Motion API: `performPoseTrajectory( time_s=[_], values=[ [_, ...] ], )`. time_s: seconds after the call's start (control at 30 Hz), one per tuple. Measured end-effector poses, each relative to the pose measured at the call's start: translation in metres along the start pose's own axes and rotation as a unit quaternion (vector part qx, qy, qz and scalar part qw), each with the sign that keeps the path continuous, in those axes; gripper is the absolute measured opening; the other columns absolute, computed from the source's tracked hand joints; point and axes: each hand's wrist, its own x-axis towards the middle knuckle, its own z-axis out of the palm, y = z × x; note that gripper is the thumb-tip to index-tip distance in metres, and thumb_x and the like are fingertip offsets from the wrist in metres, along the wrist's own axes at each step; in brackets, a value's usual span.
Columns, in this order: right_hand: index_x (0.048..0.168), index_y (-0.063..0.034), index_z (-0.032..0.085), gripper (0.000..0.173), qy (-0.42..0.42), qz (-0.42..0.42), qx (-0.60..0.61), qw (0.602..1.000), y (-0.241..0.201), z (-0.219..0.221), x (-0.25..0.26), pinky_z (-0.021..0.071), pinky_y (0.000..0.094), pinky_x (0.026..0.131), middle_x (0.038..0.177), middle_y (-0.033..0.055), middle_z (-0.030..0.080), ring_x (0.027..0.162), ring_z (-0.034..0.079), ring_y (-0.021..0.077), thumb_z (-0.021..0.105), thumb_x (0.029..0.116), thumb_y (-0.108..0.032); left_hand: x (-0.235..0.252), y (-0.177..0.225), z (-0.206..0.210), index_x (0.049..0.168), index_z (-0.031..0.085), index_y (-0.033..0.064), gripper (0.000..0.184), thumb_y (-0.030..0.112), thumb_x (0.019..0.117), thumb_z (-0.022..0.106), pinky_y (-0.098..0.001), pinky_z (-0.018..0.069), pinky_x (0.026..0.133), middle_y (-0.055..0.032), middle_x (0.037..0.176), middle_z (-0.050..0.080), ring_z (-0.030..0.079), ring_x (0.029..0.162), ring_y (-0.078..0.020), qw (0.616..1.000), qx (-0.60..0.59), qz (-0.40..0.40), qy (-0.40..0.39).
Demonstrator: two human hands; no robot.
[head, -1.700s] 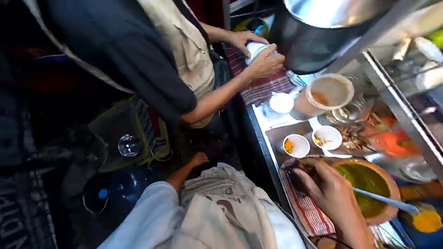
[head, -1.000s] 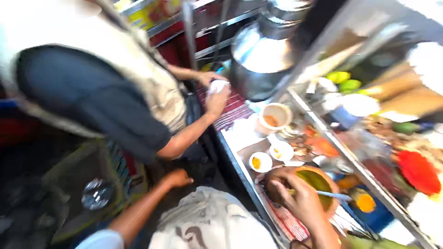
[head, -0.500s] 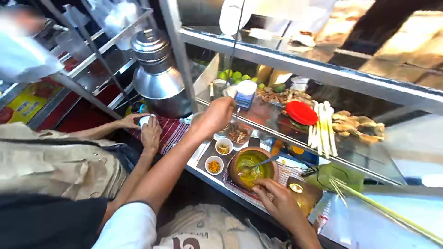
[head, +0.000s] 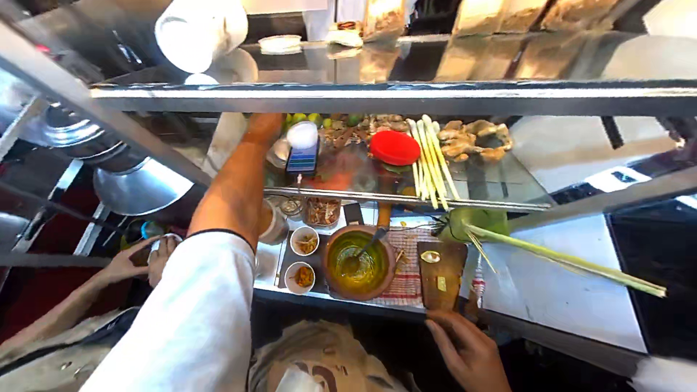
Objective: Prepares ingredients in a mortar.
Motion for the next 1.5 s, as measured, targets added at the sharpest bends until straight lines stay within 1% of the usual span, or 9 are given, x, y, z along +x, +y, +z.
performPoseTrajectory(
  time_s=[0.5,0.7,0.77,0.87,1.03,1.13,1.2,1.3,1.5],
  values=[
    [0.114,-0.0050,0.073,0.032,0.027,0.126,-0.057,0.990,0.033,-0.011,-0.028,0.0591,0.0295,0.075,0.097,0.0086,0.073,0.079,0.068,0.0122,0.055,0.1043,-0.029,0.023,-0.013,-0.011,0.132,0.059,-0.0043,0.058,0.039,0.0941,0.070,-0.0814,0.0360,0.098,-0.0393,0.127,0.058,0.052,0.123,-0.0607,1.000,-0.012,-0.002,-0.015],
    [0.122,0.0003,0.067,0.033,-0.065,0.347,-0.204,0.913,0.079,-0.002,-0.039,0.0553,0.0526,0.095,0.124,0.0227,0.064,0.110,0.067,0.0375,0.056,0.1042,-0.026,-0.006,0.048,-0.056,0.136,0.052,-0.0106,0.055,0.033,0.1041,0.049,-0.0689,0.0300,0.112,-0.0365,0.143,0.049,0.043,0.139,-0.0486,0.988,-0.096,-0.085,0.083],
    [0.125,0.0017,0.063,0.037,-0.071,0.387,-0.207,0.896,0.091,0.005,-0.038,0.0546,0.0525,0.097,0.130,0.0242,0.060,0.115,0.065,0.0384,0.057,0.1040,-0.028,-0.037,0.076,-0.062,0.134,0.056,-0.0081,0.049,0.029,0.1026,0.051,-0.0502,0.0380,0.111,-0.0273,0.137,0.056,0.052,0.131,-0.0313,0.969,-0.203,-0.073,0.121],
    [0.138,0.0032,0.053,0.051,-0.090,0.430,-0.185,0.879,0.106,0.015,-0.033,0.0531,0.0533,0.099,0.135,0.0255,0.058,0.117,0.064,0.0392,0.060,0.1019,-0.032,-0.108,0.120,-0.052,0.124,0.057,-0.0038,0.043,0.031,0.1002,0.054,-0.0325,0.0576,0.089,-0.0079,0.109,0.067,0.067,0.096,-0.0108,0.883,-0.422,0.080,0.191],
    [0.147,0.0037,0.041,0.051,-0.063,0.460,-0.154,0.872,0.111,0.015,-0.030,0.0540,0.0533,0.098,0.136,0.0271,0.057,0.115,0.066,0.0391,0.052,0.1039,-0.021,-0.284,0.217,0.025,0.135,0.059,0.0243,0.045,0.048,0.0960,0.061,-0.0262,0.0588,0.078,0.0069,0.113,0.069,0.067,0.090,-0.0057,0.728,-0.661,0.157,-0.089],
    [0.146,0.0074,0.038,0.049,0.000,0.422,-0.143,0.895,0.111,0.014,-0.048,0.0569,0.0542,0.090,0.122,0.0297,0.064,0.102,0.070,0.0415,0.048,0.1028,-0.012,-0.347,0.257,0.086,0.134,0.062,0.0086,0.047,0.033,0.0940,0.071,-0.0354,0.0603,0.087,-0.0071,0.121,0.070,0.070,0.097,-0.0159,0.554,-0.758,0.105,-0.328],
    [0.146,0.0090,0.039,0.046,0.015,0.370,-0.123,0.921,0.110,0.012,-0.069,0.0577,0.0531,0.087,0.114,0.0291,0.067,0.098,0.071,0.0410,0.043,0.1055,-0.014,-0.362,0.271,0.115,0.137,0.056,-0.0015,0.046,0.020,0.0980,0.065,-0.0362,0.0583,0.093,-0.0115,0.127,0.066,0.069,0.103,-0.0179,0.507,-0.763,0.062,-0.396],
    [0.141,0.0096,0.050,0.047,-0.007,0.269,-0.090,0.959,0.112,0.011,-0.111,0.0550,0.0502,0.099,0.129,0.0280,0.065,0.116,0.067,0.0388,0.039,0.1094,-0.023,-0.361,0.280,0.144,0.140,0.052,-0.0056,0.043,0.009,0.1001,0.058,-0.0364,0.0571,0.097,-0.0140,0.129,0.064,0.068,0.106,-0.0199,0.530,-0.738,0.024,-0.417],
    [0.140,0.0072,0.054,0.045,-0.073,0.279,-0.104,0.952,0.119,0.012,-0.152,0.0568,0.0495,0.095,0.131,0.0261,0.064,0.113,0.069,0.0375,0.038,0.1097,-0.023,-0.334,0.298,0.192,0.140,0.058,0.0036,0.051,0.022,0.0952,0.073,-0.0298,0.0612,0.084,-0.0099,0.116,0.072,0.073,0.088,-0.0116,0.769,-0.539,0.075,-0.336]
  ],
)
